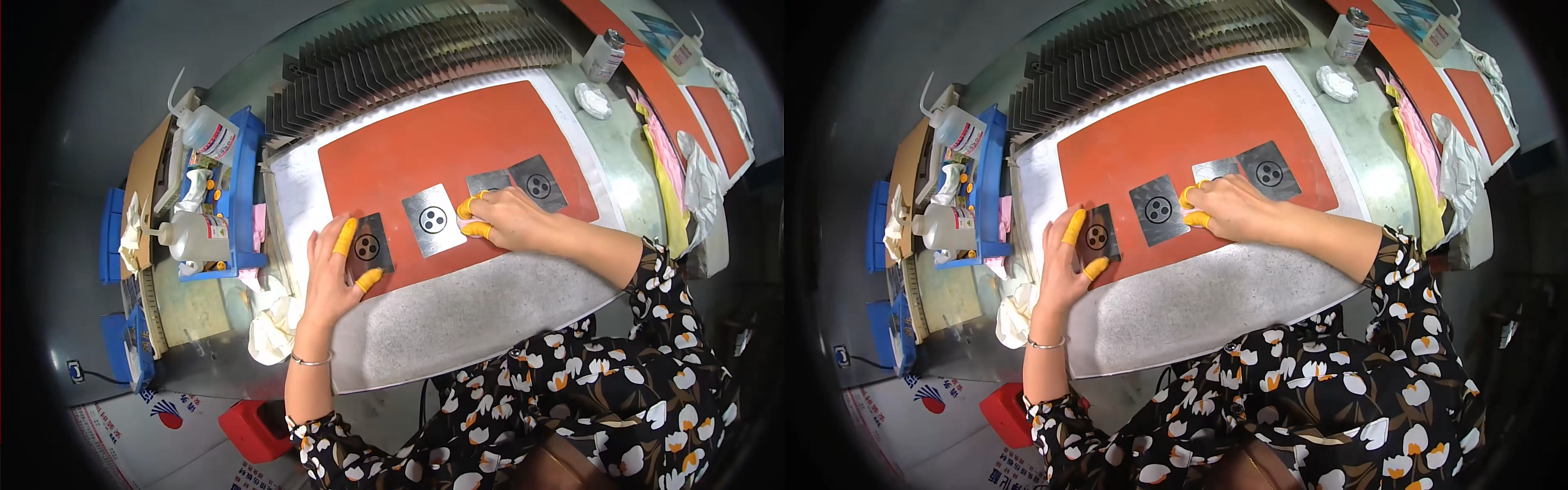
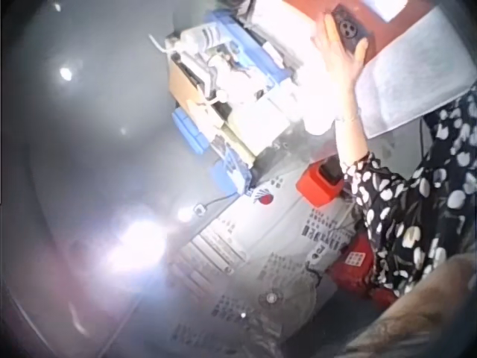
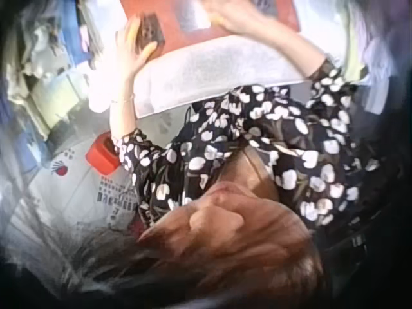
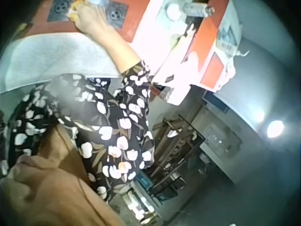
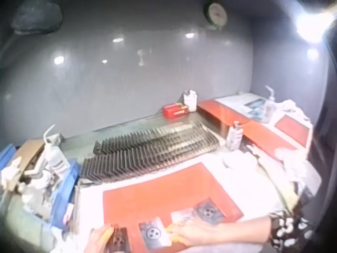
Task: The person cleans several small, square metal plates with circular cutouts using a white cloth. They wipe each plate individually, occasionally dipping the cloth into a small container of white powder. The person handles the plates one by one, wiping them thoroughly before placing them back on the red mat.
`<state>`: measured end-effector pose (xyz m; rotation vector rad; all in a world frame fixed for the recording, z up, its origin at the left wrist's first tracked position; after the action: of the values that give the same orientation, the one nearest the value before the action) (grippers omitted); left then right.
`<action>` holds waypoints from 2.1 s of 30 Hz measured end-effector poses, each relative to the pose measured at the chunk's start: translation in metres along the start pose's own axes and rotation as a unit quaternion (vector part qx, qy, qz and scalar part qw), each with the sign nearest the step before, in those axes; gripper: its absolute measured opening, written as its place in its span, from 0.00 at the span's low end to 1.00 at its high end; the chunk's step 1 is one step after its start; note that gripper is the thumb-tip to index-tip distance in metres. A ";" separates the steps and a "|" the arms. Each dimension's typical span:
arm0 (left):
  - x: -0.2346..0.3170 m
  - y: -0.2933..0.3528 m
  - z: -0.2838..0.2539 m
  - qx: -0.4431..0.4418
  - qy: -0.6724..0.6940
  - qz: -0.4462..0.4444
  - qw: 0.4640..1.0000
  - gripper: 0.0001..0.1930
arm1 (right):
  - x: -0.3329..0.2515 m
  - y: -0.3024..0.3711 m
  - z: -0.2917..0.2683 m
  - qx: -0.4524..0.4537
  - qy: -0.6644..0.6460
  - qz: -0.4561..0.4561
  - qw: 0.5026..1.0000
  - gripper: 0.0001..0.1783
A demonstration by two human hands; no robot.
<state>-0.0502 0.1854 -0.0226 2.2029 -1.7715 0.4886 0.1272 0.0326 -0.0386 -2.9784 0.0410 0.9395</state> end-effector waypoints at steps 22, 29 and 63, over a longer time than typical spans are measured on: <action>-0.022 0.019 0.014 0.127 -0.098 -0.037 0.986 0.12 | -0.024 -0.021 0.024 -0.087 0.101 0.012 0.991 0.05; -0.026 0.019 0.014 0.128 -0.084 -0.043 0.987 0.16 | -0.042 -0.042 0.032 -0.057 0.090 -0.037 0.994 0.02; -0.024 0.017 0.013 0.132 -0.085 -0.040 0.987 0.16 | -0.009 -0.068 0.003 -0.029 0.114 0.000 0.993 0.06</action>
<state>-0.0707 0.1974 -0.0442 2.5564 -1.7792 0.5618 0.1197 0.1008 -0.0353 -3.1233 0.0174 0.6061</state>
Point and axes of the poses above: each hand's wrist, its own y-axis away from the middle knuckle, its own z-axis out of the palm, x = y × z, the point moved 7 cm from there along -y, towards the middle knuckle, and after that the axes turned 12 degrees about -x, right-handed, at the moved point
